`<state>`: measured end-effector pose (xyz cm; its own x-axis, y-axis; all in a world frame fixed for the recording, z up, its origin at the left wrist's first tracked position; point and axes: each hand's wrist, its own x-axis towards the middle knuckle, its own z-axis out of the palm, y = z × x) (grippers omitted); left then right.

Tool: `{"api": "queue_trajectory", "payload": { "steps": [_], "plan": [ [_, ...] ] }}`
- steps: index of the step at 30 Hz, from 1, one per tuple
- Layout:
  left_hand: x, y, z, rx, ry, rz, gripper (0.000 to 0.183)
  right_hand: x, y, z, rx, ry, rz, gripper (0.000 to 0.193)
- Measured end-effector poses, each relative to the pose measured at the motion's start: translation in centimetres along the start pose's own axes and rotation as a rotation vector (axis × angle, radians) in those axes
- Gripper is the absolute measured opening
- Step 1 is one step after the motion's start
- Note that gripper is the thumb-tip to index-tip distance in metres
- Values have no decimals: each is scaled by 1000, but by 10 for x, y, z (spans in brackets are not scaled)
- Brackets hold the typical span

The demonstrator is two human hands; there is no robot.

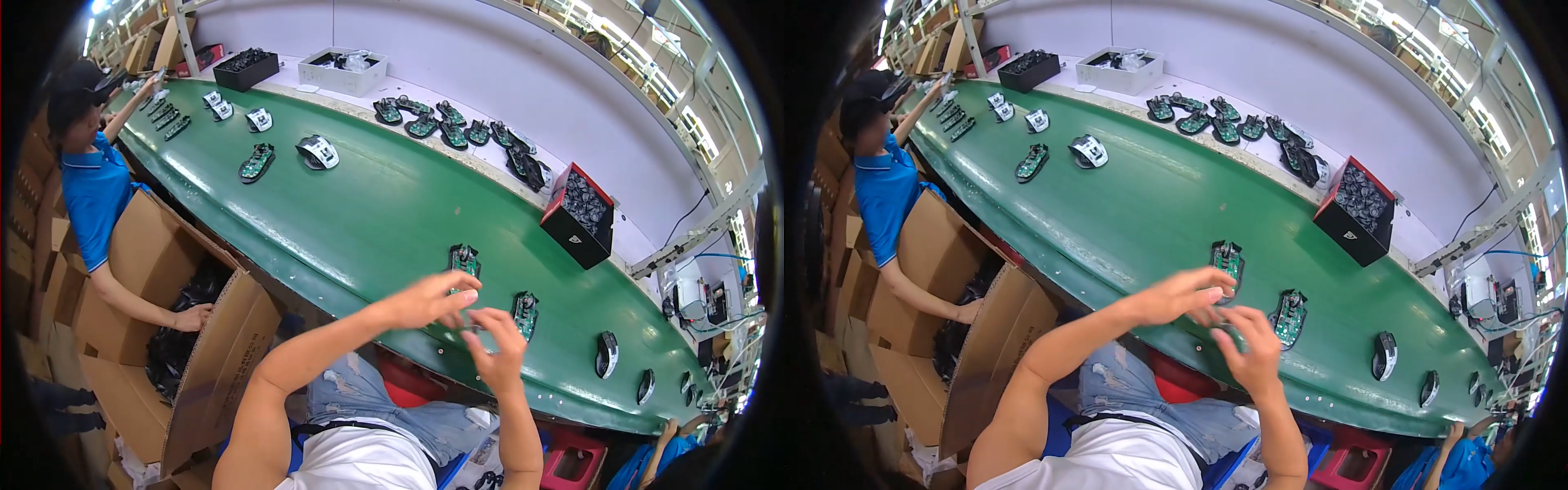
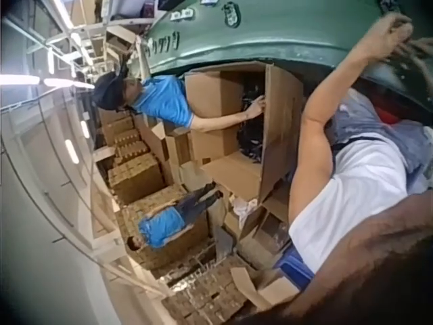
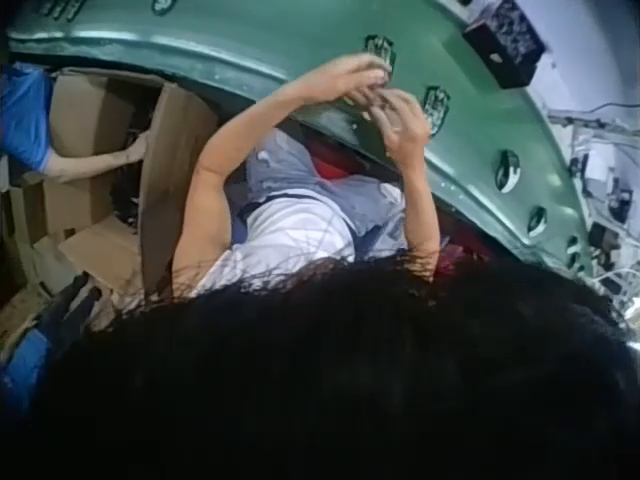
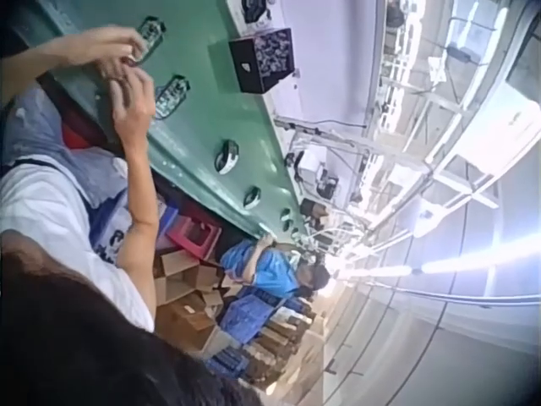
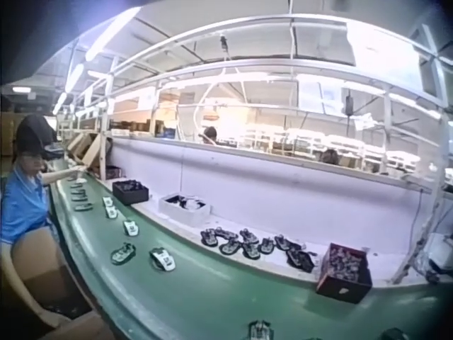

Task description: The person assembles computer mice on a conveyor belt by installing scroll wheels into mouse base assemblies and snapping upper covers onto the mouse bodies by hand.

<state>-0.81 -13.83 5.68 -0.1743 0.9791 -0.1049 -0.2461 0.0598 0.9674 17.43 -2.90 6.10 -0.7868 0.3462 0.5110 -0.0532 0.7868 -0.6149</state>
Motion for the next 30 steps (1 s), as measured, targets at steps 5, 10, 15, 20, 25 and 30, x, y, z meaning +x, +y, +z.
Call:
{"api": "queue_trajectory", "payload": {
  "steps": [5,10,15,20,25,30],
  "plan": [
    [65,42,-147,846,1099,592,46,-46,28,-43,444,255,434,21],
    [68,33,-252,1437,1143,-334,86,-95,69,-75,513,419,685,18],
    [39,7,-293,1547,1183,-137,55,-119,83,-91,743,563,759,14],
    [55,-9,-268,1517,1206,132,37,-119,83,-103,833,607,794,11],
    [40,-22,-206,1500,1092,271,41,-84,71,-60,970,365,789,14],
    [37,-18,-96,1362,928,418,40,-54,39,-36,327,123,511,23]
  ]
}}
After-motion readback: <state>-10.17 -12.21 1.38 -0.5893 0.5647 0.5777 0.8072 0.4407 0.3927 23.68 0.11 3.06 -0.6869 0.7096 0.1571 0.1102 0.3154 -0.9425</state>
